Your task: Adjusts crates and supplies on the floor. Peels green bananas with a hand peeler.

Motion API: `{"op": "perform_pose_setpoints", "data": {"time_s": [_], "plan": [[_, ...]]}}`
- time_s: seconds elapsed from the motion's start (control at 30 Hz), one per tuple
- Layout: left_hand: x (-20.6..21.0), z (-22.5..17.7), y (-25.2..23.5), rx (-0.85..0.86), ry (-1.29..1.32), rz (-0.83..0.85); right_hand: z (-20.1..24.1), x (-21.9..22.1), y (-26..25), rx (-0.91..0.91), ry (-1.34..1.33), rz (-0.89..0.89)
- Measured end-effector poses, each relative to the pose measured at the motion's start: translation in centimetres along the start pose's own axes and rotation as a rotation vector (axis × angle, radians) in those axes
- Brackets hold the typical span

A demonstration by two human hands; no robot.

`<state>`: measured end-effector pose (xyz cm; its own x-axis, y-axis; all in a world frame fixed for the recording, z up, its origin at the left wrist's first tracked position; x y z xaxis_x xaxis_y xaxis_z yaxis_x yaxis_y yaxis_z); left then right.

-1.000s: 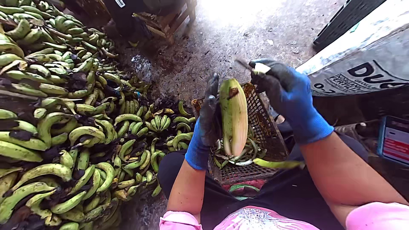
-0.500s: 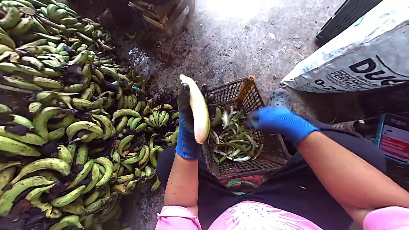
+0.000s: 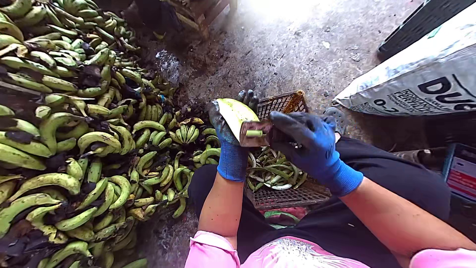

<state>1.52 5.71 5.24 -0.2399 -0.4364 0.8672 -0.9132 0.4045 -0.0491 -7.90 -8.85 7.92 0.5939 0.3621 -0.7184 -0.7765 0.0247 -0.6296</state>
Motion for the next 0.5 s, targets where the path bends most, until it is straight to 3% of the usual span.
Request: {"op": "perform_pose_setpoints", "data": {"time_s": [0.1, 0.2, 0.27, 0.33, 0.5], "plan": [[0.4, -0.9, 0.5, 0.171, -0.056, -0.137, 0.6, 0.1, 0.8, -0.018, 0.032, -0.014], [0.2, -0.1, -0.5, 0.097, 0.146, -0.049, 0.2, 0.3, 0.0, -0.023, -0.031, 0.015], [0.3, -0.4, -0.2, 0.068, 0.095, 0.025, 0.1, 0.6, -0.4, -0.02, -0.079, 0.027], [1.1, -1.1, 0.0, 0.092, 0.012, 0.016, 0.1, 0.9, -0.3, -0.022, -0.091, 0.022], [1.2, -1.2, -0.4, 0.067, 0.096, -0.015, 0.6, 0.8, -0.7, -0.065, -0.074, 0.015]]}}
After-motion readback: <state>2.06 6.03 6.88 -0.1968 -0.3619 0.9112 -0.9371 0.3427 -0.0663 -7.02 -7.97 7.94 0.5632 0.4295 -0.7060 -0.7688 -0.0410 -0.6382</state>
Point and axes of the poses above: each hand's wrist, its own y-axis away from the middle knuckle, its own x-axis out of the palm, z = x × y, the point moved 7 cm from there along -y, towards the middle knuckle, and after that the axes turned 14 degrees about y, right-handed, at the moved point
